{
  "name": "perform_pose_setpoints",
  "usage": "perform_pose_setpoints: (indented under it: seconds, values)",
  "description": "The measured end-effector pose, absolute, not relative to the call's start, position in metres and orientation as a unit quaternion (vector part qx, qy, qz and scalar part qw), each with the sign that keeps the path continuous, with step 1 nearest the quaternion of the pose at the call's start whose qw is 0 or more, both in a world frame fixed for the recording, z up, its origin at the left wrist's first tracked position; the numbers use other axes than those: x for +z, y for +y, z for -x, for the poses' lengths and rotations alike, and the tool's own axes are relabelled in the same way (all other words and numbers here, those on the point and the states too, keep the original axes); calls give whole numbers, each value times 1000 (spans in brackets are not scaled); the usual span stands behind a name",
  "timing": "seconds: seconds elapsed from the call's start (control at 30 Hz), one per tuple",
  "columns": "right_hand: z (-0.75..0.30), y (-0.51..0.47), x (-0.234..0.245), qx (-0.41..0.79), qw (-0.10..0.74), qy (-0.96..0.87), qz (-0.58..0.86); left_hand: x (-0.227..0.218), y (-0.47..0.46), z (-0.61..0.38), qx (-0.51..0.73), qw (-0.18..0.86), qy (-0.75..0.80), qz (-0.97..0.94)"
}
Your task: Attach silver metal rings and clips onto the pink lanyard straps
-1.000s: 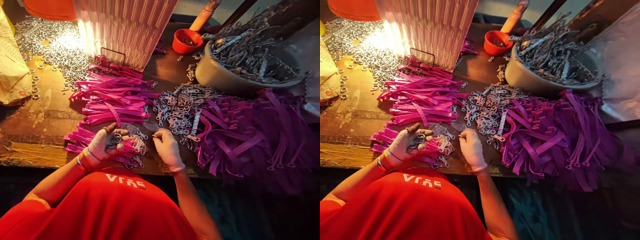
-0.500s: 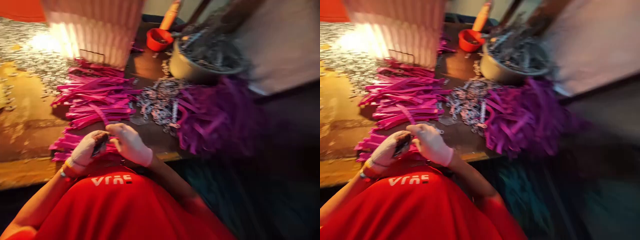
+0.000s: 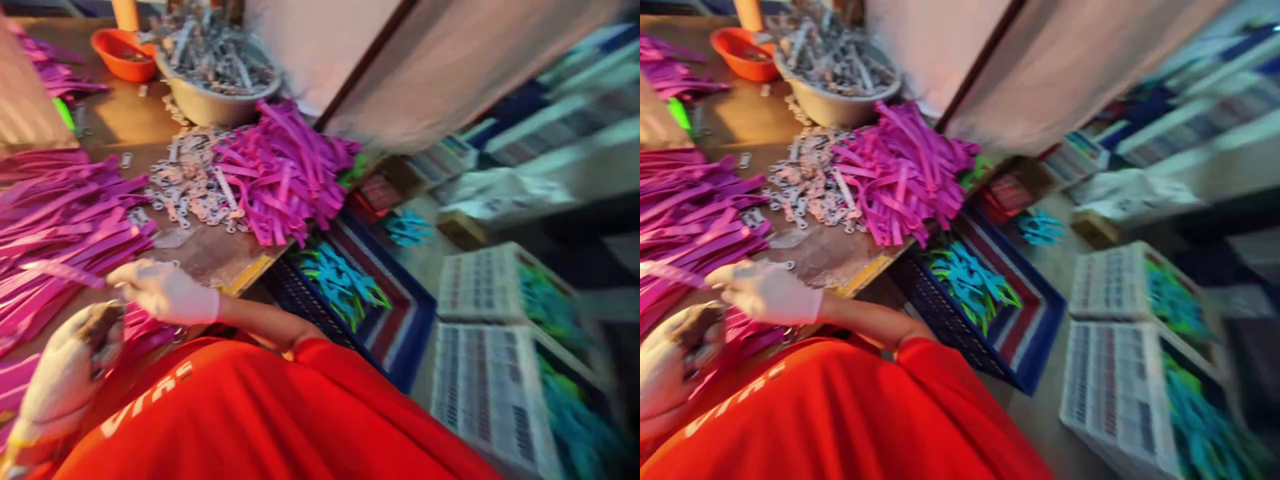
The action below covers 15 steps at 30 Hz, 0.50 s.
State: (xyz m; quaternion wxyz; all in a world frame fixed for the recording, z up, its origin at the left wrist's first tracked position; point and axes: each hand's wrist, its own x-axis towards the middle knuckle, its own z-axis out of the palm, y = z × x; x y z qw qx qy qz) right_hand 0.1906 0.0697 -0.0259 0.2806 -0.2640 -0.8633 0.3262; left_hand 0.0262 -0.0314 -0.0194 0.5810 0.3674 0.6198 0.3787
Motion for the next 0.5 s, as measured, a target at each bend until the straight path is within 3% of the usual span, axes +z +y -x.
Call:
perform_pose_setpoints:
  seconds: [0.23, 0.5]
  values:
    - [-212, 76, -65, 342, 343, -852, 200, -16, -33, -44, 435, 560, 636, -304]
    - [-205, 68, -63, 269, 307, -901, 145, -25, -42, -35, 394, 567, 632, -353]
